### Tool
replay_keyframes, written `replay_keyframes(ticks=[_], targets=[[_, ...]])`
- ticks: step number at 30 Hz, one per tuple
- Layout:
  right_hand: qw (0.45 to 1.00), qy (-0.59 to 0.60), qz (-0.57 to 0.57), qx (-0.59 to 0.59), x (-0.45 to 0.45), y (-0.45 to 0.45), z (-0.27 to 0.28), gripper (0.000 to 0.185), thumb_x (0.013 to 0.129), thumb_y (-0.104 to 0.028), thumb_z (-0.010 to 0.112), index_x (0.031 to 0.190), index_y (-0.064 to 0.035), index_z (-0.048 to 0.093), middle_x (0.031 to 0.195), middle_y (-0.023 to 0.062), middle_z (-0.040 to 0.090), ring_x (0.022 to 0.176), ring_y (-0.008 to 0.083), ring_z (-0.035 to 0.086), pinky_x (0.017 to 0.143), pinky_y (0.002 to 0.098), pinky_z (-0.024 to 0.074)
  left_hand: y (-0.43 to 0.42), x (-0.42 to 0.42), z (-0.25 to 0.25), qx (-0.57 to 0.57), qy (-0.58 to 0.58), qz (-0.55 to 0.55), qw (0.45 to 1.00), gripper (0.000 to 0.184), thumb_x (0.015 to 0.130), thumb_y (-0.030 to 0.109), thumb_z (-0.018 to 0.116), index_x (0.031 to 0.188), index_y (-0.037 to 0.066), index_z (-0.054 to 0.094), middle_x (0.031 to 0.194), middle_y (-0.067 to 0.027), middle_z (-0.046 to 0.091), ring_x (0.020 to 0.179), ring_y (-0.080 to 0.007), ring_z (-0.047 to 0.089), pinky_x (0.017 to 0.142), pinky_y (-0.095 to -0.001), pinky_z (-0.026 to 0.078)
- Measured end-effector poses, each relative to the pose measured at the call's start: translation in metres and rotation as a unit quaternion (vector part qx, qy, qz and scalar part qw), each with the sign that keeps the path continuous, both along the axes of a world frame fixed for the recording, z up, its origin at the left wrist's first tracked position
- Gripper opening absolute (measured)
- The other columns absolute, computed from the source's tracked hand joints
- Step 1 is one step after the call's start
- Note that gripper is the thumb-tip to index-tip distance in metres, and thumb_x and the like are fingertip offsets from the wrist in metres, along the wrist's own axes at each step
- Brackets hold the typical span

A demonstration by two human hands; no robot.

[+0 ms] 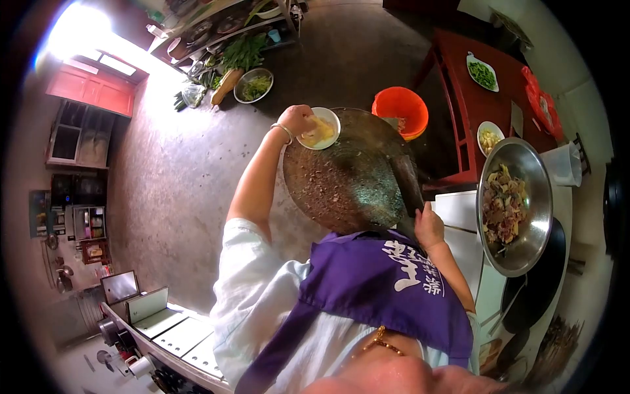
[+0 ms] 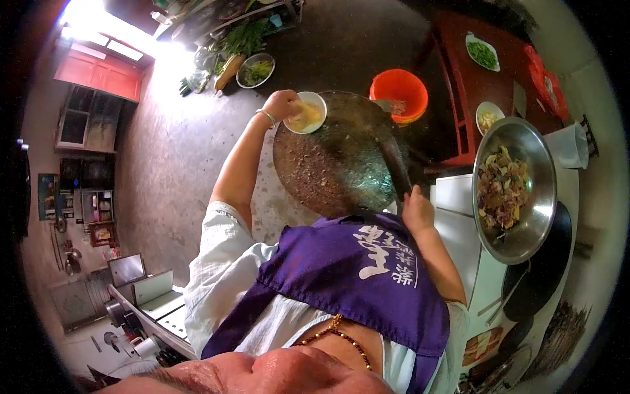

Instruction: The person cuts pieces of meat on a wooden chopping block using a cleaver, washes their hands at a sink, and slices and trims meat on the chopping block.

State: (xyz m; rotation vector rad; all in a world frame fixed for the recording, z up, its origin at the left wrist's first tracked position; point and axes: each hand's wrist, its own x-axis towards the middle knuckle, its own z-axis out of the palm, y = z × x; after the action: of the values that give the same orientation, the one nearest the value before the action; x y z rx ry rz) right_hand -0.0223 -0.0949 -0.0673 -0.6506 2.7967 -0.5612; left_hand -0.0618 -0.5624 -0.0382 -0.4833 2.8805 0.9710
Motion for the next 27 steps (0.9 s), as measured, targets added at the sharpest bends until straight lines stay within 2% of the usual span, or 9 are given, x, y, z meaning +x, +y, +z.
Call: replay_keyframes(ticks=[2, 3, 6, 9, 15, 18, 21, 24, 27], targets=[[1.0, 0.003, 0.002, -0.006, 0.0, 0.0, 0.0, 0.022, 0.091, -0.018, 0.052, 0.098, 0.002, 0.046, 0.069, 0.0249, 0.061, 0.065, 0.0445, 0.059, 0.057, 0.0521, 0.0457, -0.002, 0.003, 0.012, 0.022, 0.033, -0.007, 0.999, 0.024, 0.07, 0.021, 0.075, 0.087, 0.005, 0.068, 0.074, -0.0063, 0.067, 0.065, -0.0137, 0.064, 0.06, -0.0296, 0.053], [1.0, 0.002, 0.004, -0.008, 0.0, 0.0, 0.0, 0.021, 0.091, -0.018, 0.052, 0.097, 0.0017, 0.046, 0.069, 0.0248, 0.061, 0.065, 0.0446, 0.059, 0.057, 0.0523, 0.0455, -0.002, 0.004, 0.016, 0.099, 0.031, 0.015, 0.994, 0.02, 0.073, 0.019, 0.074, 0.082, 0.002, 0.066, 0.07, -0.0037, 0.065, 0.061, -0.0097, 0.06, 0.055, -0.0267, 0.051], [1.0, 0.006, 0.006, -0.012, 0.001, 0.002, -0.003, 0.021, 0.091, -0.017, 0.051, 0.098, 0.0014, 0.045, 0.069, 0.0246, 0.06, 0.065, 0.0446, 0.059, 0.057, 0.0526, 0.045, 0.0, 0.006, 0.032, 0.161, 0.032, 0.031, 0.986, 0.018, 0.074, 0.016, 0.074, 0.077, 0.002, 0.063, 0.067, -0.0022, 0.063, 0.056, -0.0089, 0.058, 0.051, -0.0252, 0.049], [1.0, 0.008, 0.009, -0.018, 0.002, 0.003, -0.004, 0.022, 0.091, -0.018, 0.051, 0.101, 0.0015, 0.045, 0.07, 0.0249, 0.06, 0.066, 0.0445, 0.059, 0.057, 0.0528, 0.0448, 0.0, 0.004, 0.039, 0.135, 0.021, 0.033, 0.99, 0.021, 0.073, 0.019, 0.075, 0.076, 0.002, 0.062, 0.066, -0.0015, 0.061, 0.058, -0.0094, 0.058, 0.054, -0.0267, 0.05], [1.0, 0.007, 0.0, -0.005, 0.005, 0.001, -0.001, 0.02, 0.092, -0.018, 0.049, 0.097, 0.0009, 0.044, 0.069, 0.0244, 0.061, 0.065, 0.0439, 0.06, 0.058, 0.0526, 0.0468, -0.005, -0.003, 0.038, -0.014, 0.078, -0.013, 0.997, 0.024, 0.073, 0.024, 0.074, 0.078, 0.003, 0.063, 0.069, -0.0022, 0.063, 0.068, -0.0107, 0.062, 0.065, -0.0298, 0.051], [1.0, -0.001, -0.008, 0.002, 0.006, 0.0, 0.001, 0.022, 0.092, -0.02, 0.048, 0.098, 0.0009, 0.044, 0.071, 0.0249, 0.062, 0.067, 0.044, 0.061, 0.059, 0.0529, 0.0471, -0.003, -0.006, 0.047, -0.066, 0.106, -0.034, 0.992, 0.025, 0.074, 0.024, 0.074, 0.08, 0.002, 0.063, 0.07, -0.003, 0.063, 0.067, -0.0115, 0.063, 0.063, -0.0283, 0.053], [1.0, -0.012, -0.014, 0.009, 0.006, 0.001, -0.001, 0.026, 0.093, -0.022, 0.048, 0.104, 0.0019, 0.045, 0.073, 0.0253, 0.061, 0.069, 0.0443, 0.06, 0.061, 0.0529, 0.0462, 0.001, -0.009, 0.056, 0.086, 0.055, 0.014, 0.995, 0.025, 0.078, 0.024, 0.074, 0.083, 0.002, 0.063, 0.07, -0.0033, 0.063, 0.064, -0.0113, 0.064, 0.06, -0.0259, 0.054], [0.999, -0.015, -0.023, 0.018, 0.006, 0.001, -0.004, 0.029, 0.093, -0.023, 0.048, 0.106, 0.0027, 0.045, 0.073, 0.0255, 0.061, 0.069, 0.0445, 0.06, 0.061, 0.0525, 0.046, 0.009, -0.007, 0.068, 0.167, 0.082, 0.029, 0.982, 0.023, 0.08, 0.023, 0.07, 0.076, 0.001, 0.063, 0.066, -0.0037, 0.063, 0.056, -0.0094, 0.061, 0.054, -0.0254, 0.051], [0.999, -0.016, -0.027, 0.029, 0.006, 0.001, -0.004, 0.031, 0.093, -0.025, 0.048, 0.107, 0.0026, 0.046, 0.074, 0.0249, 0.062, 0.069, 0.0436, 0.061, 0.061, 0.0526, 0.047, 0.012, -0.007, 0.08, 0.178, 0.055, 0.007, 0.982, 0.023, 0.084, 0.024, 0.07, 0.086, 0.001, 0.064, 0.067, -0.0003, 0.061, 0.058, -0.0068, 0.058, 0.055, -0.023, 0.051]])
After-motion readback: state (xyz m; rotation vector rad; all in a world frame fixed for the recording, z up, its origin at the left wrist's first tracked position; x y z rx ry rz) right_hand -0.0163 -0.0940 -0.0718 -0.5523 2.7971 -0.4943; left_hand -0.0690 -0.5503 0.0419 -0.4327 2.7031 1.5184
